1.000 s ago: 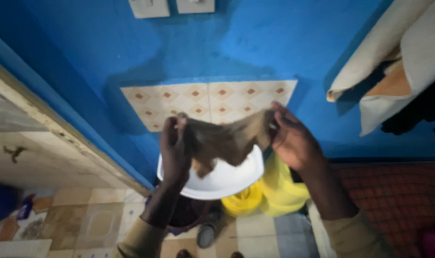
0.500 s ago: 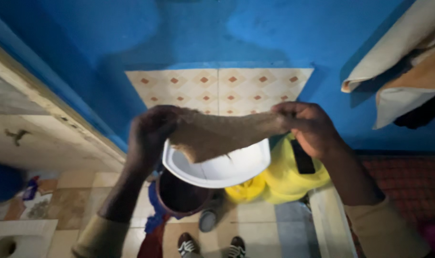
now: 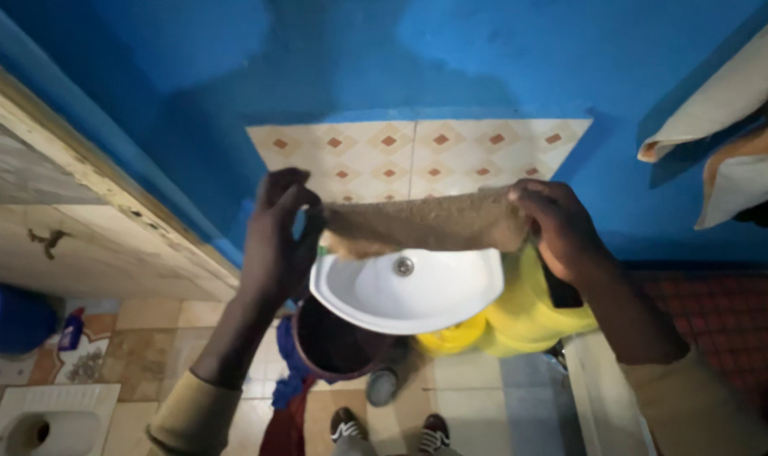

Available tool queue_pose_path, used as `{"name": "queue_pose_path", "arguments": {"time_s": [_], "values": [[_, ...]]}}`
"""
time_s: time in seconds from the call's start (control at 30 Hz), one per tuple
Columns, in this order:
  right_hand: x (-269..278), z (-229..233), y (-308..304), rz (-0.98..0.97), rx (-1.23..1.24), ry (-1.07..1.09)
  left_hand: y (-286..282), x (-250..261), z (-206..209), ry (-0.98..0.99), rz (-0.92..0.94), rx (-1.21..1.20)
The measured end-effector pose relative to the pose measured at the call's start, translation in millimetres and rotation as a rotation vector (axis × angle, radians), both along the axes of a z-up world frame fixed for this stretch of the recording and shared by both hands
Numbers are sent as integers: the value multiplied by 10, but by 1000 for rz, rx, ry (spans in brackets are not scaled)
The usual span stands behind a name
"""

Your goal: The person washes a cleaning cloth in a sink and then uses the wet cloth to wipe down the faucet and the surrounding sink area.

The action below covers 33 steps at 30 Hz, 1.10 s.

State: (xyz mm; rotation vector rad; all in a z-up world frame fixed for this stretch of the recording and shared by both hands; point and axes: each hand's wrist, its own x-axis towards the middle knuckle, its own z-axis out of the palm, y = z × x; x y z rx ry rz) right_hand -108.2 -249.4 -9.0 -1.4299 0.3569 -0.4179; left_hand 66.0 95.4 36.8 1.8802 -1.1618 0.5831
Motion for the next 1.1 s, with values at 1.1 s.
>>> {"name": "queue_pose_path", "arguments": {"time_s": [1.1], "values": [[457,-1364,1076,374,660,431,-246,-503,-1667,1702,-134,-423]]}}
